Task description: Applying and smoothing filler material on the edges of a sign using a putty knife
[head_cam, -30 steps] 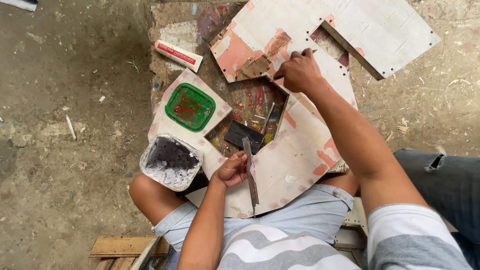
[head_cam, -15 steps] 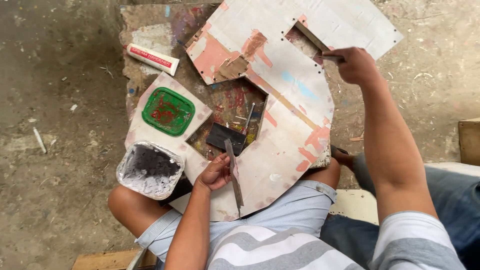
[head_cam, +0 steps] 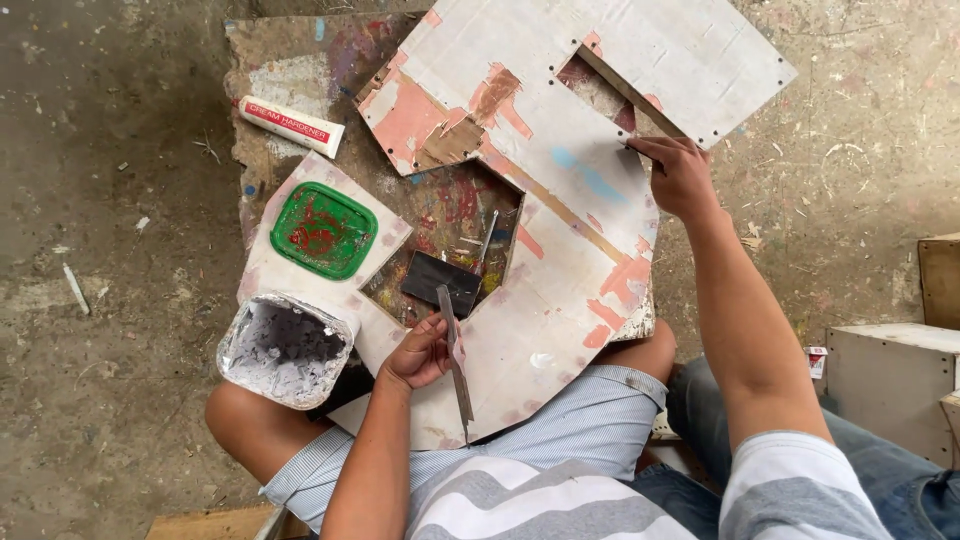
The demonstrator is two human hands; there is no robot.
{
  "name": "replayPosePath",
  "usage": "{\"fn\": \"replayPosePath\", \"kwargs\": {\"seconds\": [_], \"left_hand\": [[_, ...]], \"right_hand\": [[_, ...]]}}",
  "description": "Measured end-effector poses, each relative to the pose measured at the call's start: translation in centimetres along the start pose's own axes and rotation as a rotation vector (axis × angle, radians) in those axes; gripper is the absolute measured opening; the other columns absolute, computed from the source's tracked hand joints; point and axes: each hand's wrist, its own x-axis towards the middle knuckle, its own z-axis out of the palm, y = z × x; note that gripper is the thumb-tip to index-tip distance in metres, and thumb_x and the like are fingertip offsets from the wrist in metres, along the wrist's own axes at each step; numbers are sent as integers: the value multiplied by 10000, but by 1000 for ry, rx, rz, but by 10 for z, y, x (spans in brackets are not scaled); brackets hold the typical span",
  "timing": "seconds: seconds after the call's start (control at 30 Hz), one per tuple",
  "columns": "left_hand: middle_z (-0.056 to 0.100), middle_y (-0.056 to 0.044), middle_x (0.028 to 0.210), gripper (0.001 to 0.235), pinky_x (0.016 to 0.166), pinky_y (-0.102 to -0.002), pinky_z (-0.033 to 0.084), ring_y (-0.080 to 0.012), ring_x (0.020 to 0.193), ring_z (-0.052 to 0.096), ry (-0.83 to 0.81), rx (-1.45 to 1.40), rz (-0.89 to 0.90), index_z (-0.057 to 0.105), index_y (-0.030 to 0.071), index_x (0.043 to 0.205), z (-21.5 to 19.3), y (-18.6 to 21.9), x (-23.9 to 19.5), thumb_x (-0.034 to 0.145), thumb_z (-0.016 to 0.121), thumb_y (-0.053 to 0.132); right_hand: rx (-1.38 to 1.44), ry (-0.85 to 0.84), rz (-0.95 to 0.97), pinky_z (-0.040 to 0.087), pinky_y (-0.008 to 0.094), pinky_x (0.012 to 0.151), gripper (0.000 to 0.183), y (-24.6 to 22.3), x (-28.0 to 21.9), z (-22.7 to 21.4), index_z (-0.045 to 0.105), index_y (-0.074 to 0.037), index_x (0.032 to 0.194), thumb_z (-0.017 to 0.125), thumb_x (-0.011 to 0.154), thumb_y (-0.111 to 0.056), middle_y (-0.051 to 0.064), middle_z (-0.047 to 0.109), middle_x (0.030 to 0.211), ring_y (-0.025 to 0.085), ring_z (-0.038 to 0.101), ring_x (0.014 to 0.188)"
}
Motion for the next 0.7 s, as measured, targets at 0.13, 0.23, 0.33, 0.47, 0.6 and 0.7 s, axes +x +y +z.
{"fn": "replayPosePath", "kwargs": {"seconds": [0.13,0.23,0.33,0.47,0.6,0.7], "left_hand": [[771,-167,914,163,634,-466,663,-322,808,781,0,-5,4,656,56,1118,-6,1,5,1014,599,168],[770,-188,916,169,628,-475,663,-336,804,781,-12,-5,8,650,40,1118,-3,2,5,1012,600,163],[773,-190,932,179,627,-473,664,-336,818,781,-7,0,8,651,43,1129,-4,-1,4,1014,597,169],[775,-186,923,175,630,-472,664,-333,824,782,-6,-5,17,658,38,1122,-4,0,4,1009,602,159],[772,-199,919,173,629,-475,663,-343,823,782,-22,-5,16,653,36,1125,1,3,4,1015,593,156],[772,-205,924,172,626,-476,664,-348,820,781,-29,-7,19,654,33,1125,5,5,3,1015,589,149]], "right_hand": [[-78,45,-27,415,473,998,490,37,1,38,664,-331,1394,512,1006,-72,-98,633,1396,229,525,1289],[-130,93,-65,461,462,948,492,39,-5,48,652,-355,1414,537,1011,-97,-80,625,1406,233,530,1295],[-181,134,-86,483,461,919,467,25,-10,44,668,-331,1406,567,1007,-108,-37,634,1395,259,539,1285],[-254,106,-41,461,458,933,488,10,-13,37,645,-357,1427,578,995,-140,-47,615,1417,250,521,1290],[-292,102,-17,449,470,929,495,1,-18,35,645,-325,1436,592,988,-124,-18,608,1416,269,515,1277],[-353,98,6,421,474,950,527,2,-23,37,641,-333,1434,611,950,-127,-43,585,1429,252,495,1282]]}}
